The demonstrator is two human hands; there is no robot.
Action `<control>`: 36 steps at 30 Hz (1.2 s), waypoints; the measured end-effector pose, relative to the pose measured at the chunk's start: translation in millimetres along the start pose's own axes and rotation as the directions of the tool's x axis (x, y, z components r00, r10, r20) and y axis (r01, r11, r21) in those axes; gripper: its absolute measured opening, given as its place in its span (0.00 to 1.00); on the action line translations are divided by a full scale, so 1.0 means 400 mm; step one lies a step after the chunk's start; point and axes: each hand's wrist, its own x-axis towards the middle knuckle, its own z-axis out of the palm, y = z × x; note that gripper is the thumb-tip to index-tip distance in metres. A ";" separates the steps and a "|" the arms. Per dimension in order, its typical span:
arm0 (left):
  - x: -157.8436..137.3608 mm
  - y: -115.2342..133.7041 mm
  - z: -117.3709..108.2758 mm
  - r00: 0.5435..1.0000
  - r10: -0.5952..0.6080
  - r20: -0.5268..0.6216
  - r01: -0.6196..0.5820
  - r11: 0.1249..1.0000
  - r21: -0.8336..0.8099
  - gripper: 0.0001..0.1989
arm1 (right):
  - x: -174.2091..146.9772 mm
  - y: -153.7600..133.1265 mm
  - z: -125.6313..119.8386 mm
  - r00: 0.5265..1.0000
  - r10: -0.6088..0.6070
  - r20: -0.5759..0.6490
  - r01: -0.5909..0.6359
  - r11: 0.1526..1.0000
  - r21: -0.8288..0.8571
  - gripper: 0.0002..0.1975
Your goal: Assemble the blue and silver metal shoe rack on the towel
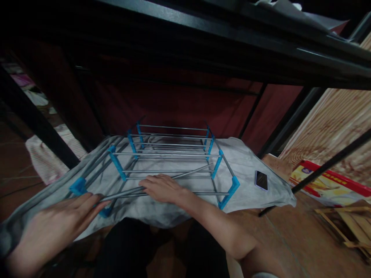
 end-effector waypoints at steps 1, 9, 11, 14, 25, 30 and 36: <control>0.027 0.009 0.011 0.999 0.035 0.018 -0.036 0.997 0.074 0.17 | 0.009 0.008 0.008 1.000 -0.010 0.010 0.010 1.000 0.020 0.13; 0.080 0.002 0.101 0.993 0.106 -0.056 -0.101 0.992 0.081 0.17 | 0.038 0.115 0.073 0.973 0.188 0.135 -0.205 0.971 0.123 0.13; 0.056 -0.001 0.083 0.992 0.031 -0.119 -0.027 0.999 0.035 0.18 | 0.035 0.135 0.075 0.957 0.242 0.158 -0.264 0.954 0.144 0.14; 0.023 -0.025 0.034 0.956 -0.143 -0.256 0.139 0.990 -0.031 0.17 | 0.024 0.164 0.084 0.937 0.297 0.185 -0.325 0.934 0.148 0.19; -0.033 -0.347 0.223 0.424 -0.879 0.217 0.567 0.071 -0.820 0.18 | 0.066 0.273 0.230 0.891 0.374 0.257 -0.434 0.867 0.243 0.23; 0.008 -0.369 0.382 0.589 -0.685 0.429 0.596 0.010 -0.803 0.26 | 0.147 0.265 0.255 0.896 0.374 0.241 -0.429 0.869 0.247 0.22; 0.079 -0.364 0.448 0.810 -0.433 0.394 0.482 0.111 -0.869 0.24 | 0.196 0.252 0.258 0.895 0.371 0.250 -0.426 0.877 0.222 0.22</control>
